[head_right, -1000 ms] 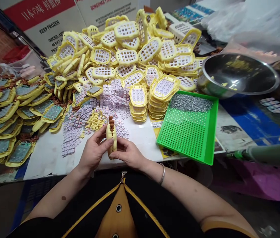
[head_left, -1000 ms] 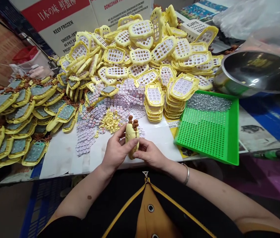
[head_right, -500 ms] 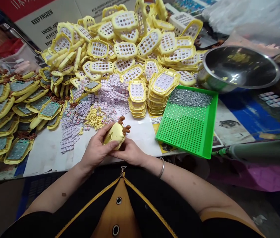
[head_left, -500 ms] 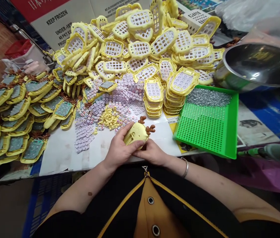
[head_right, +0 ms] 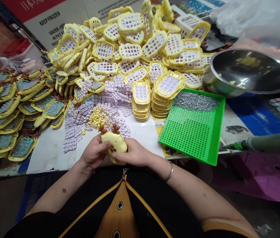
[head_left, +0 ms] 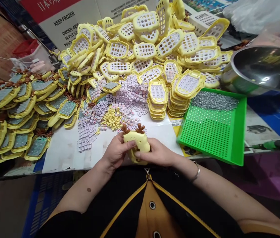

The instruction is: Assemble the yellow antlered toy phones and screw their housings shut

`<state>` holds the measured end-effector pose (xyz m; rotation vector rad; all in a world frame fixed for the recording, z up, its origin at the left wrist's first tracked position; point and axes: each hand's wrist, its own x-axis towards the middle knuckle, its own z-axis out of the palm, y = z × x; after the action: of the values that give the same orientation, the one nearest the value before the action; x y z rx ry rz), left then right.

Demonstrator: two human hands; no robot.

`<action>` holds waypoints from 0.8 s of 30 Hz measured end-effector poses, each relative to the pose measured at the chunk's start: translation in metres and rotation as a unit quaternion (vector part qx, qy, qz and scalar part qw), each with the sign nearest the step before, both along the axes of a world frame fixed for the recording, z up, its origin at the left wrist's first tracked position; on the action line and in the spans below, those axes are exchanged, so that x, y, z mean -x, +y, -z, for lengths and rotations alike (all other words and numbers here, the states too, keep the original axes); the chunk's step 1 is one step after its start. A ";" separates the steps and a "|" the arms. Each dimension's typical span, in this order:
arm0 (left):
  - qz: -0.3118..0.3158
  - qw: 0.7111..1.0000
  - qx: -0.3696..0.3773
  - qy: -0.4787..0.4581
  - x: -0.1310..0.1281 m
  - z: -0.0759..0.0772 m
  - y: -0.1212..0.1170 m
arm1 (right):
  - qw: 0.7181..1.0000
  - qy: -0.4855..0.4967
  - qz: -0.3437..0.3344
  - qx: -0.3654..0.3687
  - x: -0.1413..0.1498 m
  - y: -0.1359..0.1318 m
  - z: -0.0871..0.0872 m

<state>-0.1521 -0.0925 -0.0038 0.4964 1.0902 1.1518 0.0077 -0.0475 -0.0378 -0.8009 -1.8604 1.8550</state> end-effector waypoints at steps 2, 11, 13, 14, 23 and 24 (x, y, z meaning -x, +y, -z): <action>-0.035 0.999 -0.012 0.002 0.000 0.001 -0.001 | 0.991 0.013 0.094 -0.090 -0.003 -0.002 0.000; -0.056 0.993 -0.088 0.053 -0.002 0.003 -0.004 | 0.923 0.018 0.143 -0.357 -0.001 -0.007 -0.016; -0.060 0.990 -0.103 0.074 -0.003 0.003 -0.004 | 0.912 0.025 0.156 -0.380 0.001 -0.009 -0.015; -0.062 0.989 -0.107 0.078 -0.004 0.003 -0.004 | 0.902 0.027 0.165 -0.398 0.002 -0.009 -0.014; -0.061 0.970 -0.190 0.140 -0.005 0.008 0.000 | 0.932 0.062 0.189 -0.304 0.005 -0.003 0.000; -0.060 0.966 -0.199 0.156 -0.004 0.009 -0.001 | 0.937 0.076 0.192 -0.281 0.005 -0.002 0.002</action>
<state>-0.1486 -0.0938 -0.0131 0.9631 1.1702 1.4427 0.0030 -0.0499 -0.0400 -0.7197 -1.8336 1.0366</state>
